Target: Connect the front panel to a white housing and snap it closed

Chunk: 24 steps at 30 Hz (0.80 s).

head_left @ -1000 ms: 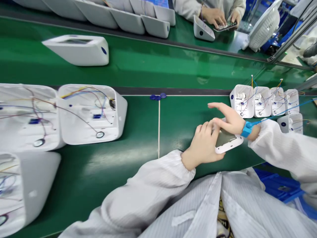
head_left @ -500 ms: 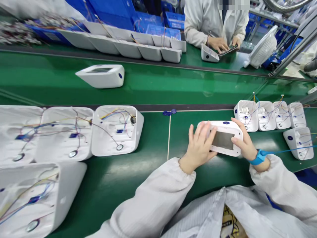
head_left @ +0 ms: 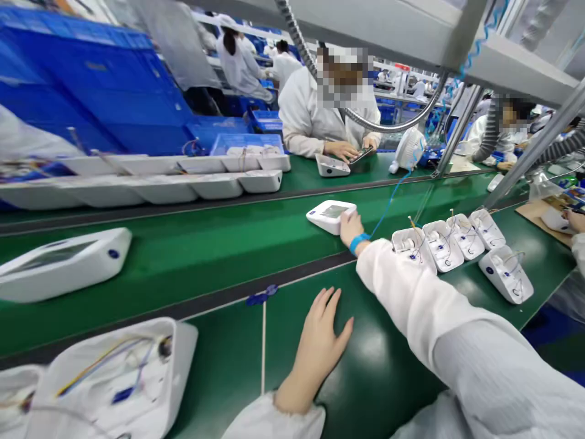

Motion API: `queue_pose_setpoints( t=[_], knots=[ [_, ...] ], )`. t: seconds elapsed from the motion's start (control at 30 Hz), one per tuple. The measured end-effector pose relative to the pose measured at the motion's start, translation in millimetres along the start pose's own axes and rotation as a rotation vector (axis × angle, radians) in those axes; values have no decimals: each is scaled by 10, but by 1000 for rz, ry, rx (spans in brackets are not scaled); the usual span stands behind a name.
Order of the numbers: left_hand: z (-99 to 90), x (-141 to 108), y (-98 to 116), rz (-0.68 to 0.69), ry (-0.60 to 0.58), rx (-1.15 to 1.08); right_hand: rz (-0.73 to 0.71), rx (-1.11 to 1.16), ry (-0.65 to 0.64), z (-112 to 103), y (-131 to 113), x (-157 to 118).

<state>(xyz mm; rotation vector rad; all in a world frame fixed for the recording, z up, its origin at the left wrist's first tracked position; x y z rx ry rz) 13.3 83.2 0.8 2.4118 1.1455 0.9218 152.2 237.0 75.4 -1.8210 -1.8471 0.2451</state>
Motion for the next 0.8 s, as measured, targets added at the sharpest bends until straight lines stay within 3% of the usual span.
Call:
queue_pose_setpoints(
  t=[0.1, 0.2, 0.23, 0.33, 0.4, 0.5, 0.67, 0.8],
  knots=[
    [-16, -10, -140, -82, 23, -86, 9, 14, -7, 268, -154, -319],
    [-142, -47, -341, -310, 105, -204, -244, 173, -198, 552, -417, -924],
    [-182, -60, -395, -385, 125, -248, -268, 225, -248, 587, -424, -1122],
    [-205, -30, -436, -482, 81, -349, -100, 394, -221, 503, -192, -1482],
    [-156, 14, -419, -508, 28, -341, -6, 492, -209, 448, -47, -1579],
    [-62, 54, -384, -547, 43, -296, -47, 512, -231, 435, -22, -1584],
    [82, 102, -206, -388, -3, -356, -164, 320, -270, 521, -115, -1556],
    [42, 73, -140, -314, -57, -413, -155, 410, -301, 504, -120, -1599]
  ],
)
Point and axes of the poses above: each hand's wrist, its own x-axis towards the middle knuckle, its own z-axis out of the palm, y = z × x, the point moved 8 cm from there along x, towards the middle knuckle, and after that the axes turned 6 degrees about z, right-handed, at the moved point
